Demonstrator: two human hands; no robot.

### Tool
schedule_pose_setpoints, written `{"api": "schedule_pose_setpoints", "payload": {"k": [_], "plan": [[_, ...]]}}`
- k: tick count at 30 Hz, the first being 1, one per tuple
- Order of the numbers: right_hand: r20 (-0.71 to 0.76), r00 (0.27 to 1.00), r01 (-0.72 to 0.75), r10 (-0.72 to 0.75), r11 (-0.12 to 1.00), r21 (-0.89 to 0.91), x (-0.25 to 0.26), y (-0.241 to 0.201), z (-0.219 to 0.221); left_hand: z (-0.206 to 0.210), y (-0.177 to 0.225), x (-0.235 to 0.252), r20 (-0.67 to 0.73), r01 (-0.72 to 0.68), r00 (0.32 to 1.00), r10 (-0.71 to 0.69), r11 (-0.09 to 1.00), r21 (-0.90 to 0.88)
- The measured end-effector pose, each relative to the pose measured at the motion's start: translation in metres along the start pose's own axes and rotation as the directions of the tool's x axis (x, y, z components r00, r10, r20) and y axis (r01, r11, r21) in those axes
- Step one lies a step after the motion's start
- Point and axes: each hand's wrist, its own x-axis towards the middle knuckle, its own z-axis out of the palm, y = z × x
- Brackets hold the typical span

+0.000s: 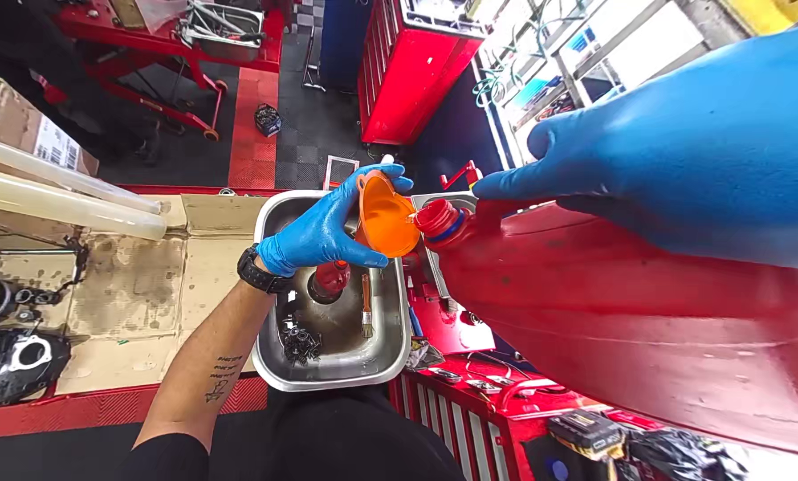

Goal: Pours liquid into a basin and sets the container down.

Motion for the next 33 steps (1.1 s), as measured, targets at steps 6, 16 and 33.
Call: {"api": "schedule_pose_setpoints", "payload": {"k": [6, 16, 33], "plan": [[-0.11, 0.988, 0.112, -0.107, 0.993, 0.037, 0.004, 0.007, -0.015, -0.001, 0.003, 0.001, -0.012, 0.006, 1.0, -0.006, 1.0, -0.009], [-0.436, 0.883, -0.06, 0.171, 0.965, 0.256, -0.034, 0.012, 0.083, -0.002, 0.004, 0.003, 0.01, 0.004, 1.0, -0.005, 1.0, 0.026], [-0.365, 0.696, -0.301, 0.618, 0.713, 0.633, -0.126, -0.027, 0.27, 0.0, 0.013, 0.01, -0.07, 0.003, 0.998, -0.002, 1.0, 0.017]]}}
